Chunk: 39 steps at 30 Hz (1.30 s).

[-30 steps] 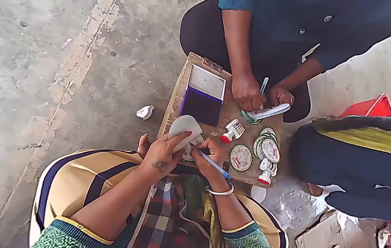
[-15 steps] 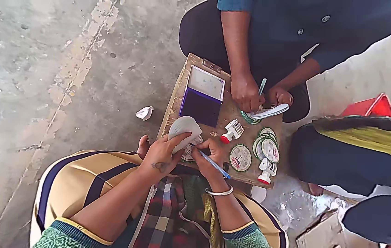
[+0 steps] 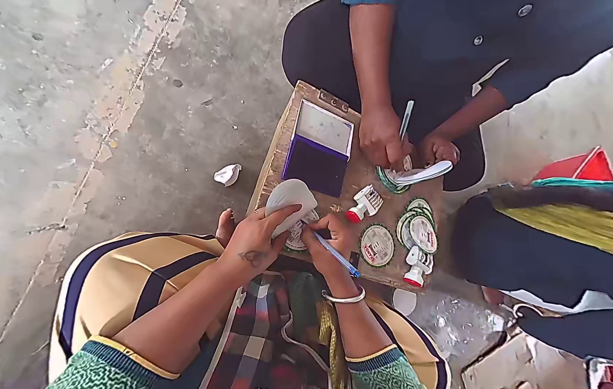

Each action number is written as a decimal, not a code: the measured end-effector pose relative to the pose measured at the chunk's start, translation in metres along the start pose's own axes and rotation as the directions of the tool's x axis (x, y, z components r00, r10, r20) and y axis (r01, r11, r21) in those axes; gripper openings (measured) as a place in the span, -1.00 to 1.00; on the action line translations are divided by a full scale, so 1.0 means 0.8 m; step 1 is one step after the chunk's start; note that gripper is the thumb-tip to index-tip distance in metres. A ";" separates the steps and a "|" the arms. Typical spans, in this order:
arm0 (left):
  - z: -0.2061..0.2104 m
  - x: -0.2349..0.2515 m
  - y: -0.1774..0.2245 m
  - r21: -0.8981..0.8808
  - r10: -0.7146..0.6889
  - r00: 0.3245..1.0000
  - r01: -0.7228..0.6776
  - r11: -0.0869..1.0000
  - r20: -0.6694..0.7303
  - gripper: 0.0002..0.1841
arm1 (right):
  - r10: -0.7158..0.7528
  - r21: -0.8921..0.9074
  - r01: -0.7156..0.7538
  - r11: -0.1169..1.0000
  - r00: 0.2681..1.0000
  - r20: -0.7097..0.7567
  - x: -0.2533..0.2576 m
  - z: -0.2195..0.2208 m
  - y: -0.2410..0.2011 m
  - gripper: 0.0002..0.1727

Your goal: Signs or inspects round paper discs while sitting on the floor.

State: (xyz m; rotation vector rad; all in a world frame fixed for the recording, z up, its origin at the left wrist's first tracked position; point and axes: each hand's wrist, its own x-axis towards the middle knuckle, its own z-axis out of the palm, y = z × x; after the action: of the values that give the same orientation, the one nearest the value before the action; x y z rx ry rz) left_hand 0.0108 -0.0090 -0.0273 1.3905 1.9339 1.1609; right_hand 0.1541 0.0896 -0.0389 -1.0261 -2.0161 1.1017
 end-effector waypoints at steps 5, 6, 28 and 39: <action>-0.001 0.002 0.000 -0.023 -0.012 1.000 0.012 1.000 0.006 -0.54 | -0.001 0.027 0.001 1.000 1.000 -0.013 0.001 0.001 0.005 -0.92; -0.001 0.001 -0.001 -0.019 -0.010 1.000 0.010 1.000 0.007 -0.54 | -0.011 0.022 0.011 1.000 1.000 -0.013 0.001 0.001 0.007 -0.92; 0.003 -0.001 -0.003 0.042 0.064 0.997 -0.062 0.997 -0.033 -0.59 | -0.034 0.014 0.034 0.999 0.999 -0.036 0.001 0.001 0.003 -0.89; -0.002 -0.001 -0.009 0.140 0.348 0.935 -0.354 0.925 0.066 -0.80 | 0.112 0.499 -0.025 0.866 0.983 -0.145 -0.002 -0.022 0.004 -0.67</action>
State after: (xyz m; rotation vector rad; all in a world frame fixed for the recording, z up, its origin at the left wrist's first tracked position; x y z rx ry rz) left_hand 0.0063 -0.0110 -0.0329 1.8873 1.8219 1.1485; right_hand 0.1700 0.0965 -0.0336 -0.8844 -1.4543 1.4231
